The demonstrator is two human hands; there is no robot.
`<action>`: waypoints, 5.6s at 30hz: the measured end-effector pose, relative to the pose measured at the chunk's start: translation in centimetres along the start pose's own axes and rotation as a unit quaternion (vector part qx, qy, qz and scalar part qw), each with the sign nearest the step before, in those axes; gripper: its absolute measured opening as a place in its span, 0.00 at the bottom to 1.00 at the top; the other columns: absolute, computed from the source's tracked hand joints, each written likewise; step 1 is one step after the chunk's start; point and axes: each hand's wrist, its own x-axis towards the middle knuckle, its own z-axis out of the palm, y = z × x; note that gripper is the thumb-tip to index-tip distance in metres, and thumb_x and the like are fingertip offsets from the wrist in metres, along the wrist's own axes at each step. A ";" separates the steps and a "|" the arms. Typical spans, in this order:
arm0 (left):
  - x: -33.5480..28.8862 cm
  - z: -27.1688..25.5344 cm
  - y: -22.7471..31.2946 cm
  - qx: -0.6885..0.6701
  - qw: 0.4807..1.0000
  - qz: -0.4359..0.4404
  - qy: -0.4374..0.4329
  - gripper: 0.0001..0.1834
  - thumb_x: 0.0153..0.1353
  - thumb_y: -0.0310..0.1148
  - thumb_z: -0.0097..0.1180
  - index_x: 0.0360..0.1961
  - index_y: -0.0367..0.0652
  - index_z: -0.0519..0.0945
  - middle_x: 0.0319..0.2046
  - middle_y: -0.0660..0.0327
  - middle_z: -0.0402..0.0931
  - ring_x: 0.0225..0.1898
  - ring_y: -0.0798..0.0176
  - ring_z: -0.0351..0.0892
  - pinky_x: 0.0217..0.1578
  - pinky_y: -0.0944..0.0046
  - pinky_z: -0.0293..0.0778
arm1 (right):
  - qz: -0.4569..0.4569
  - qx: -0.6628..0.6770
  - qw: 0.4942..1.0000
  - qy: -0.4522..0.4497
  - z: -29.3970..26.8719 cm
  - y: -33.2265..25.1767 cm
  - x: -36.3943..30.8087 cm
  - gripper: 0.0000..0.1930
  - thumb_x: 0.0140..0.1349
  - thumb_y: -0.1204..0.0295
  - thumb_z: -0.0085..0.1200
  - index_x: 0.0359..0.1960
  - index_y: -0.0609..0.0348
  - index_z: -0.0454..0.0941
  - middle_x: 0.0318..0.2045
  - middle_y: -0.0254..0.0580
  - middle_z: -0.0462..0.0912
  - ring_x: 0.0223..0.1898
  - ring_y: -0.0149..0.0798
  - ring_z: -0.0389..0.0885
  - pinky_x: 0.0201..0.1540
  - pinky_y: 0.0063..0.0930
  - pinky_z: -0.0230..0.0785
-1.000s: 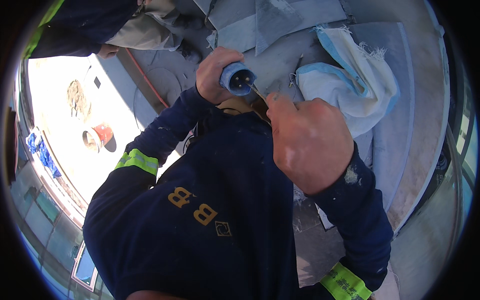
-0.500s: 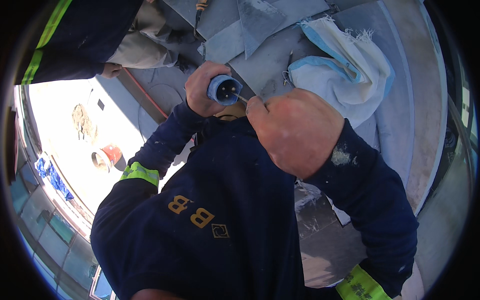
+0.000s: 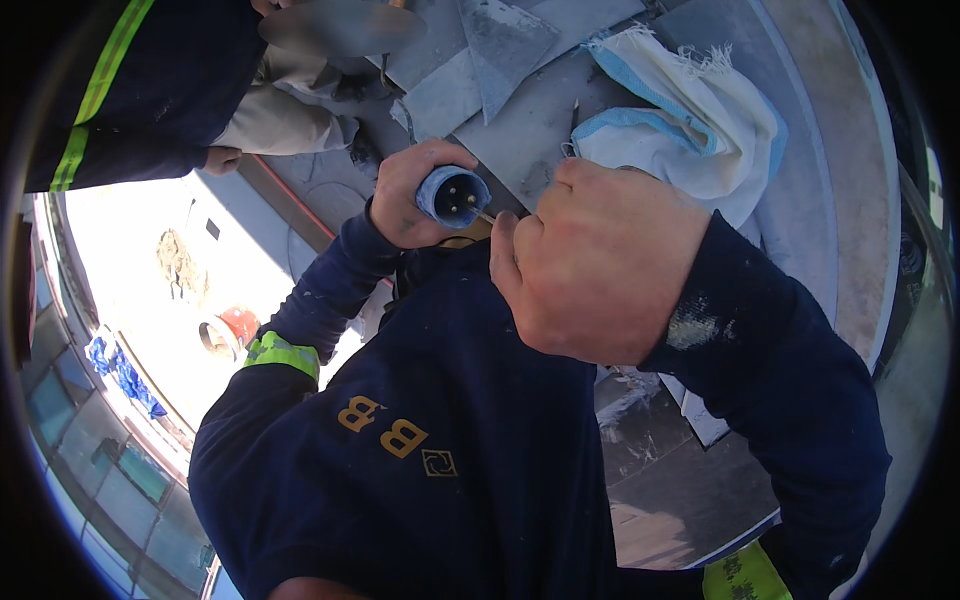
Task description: The person walks across a construction site, picks up a hammer, and then uses a thin metal wire to probe and adjust the internal contacts of a blue electrical connector. Another worker is visible nearby handling tiles.
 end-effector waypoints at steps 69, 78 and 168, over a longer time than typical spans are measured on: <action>-0.6 2.8 0.3 0.051 0.959 0.278 -0.010 0.26 0.49 0.36 0.70 0.48 0.39 0.76 0.34 0.58 0.79 0.29 0.58 0.79 0.28 0.62 0.77 | 0.337 0.922 -0.094 0.165 7.3 -8.2 -3.4 0.22 0.66 0.80 0.42 0.62 0.72 0.62 0.34 0.41 0.73 0.18 0.23 0.61 0.17 0.14 0.54; -0.7 2.8 1.0 0.060 0.968 0.236 -0.050 0.22 0.49 0.33 0.72 0.43 0.34 0.78 0.30 0.54 0.80 0.27 0.56 0.81 0.29 0.61 0.79 | 0.405 0.908 0.044 0.104 7.6 -7.0 -3.3 0.22 0.62 0.82 0.44 0.59 0.76 0.65 0.30 0.42 0.74 0.18 0.23 0.64 0.16 0.15 0.54; 4.0 3.3 2.0 0.053 0.957 0.171 -0.229 0.23 0.50 0.49 0.69 0.40 0.45 0.79 0.39 0.60 0.77 0.29 0.58 0.80 0.28 0.62 0.74 | 0.255 0.307 0.917 -0.026 3.4 -1.9 -6.9 0.13 0.60 0.73 0.52 0.47 0.59 0.73 0.23 0.54 0.77 0.26 0.57 0.81 0.28 0.41 0.73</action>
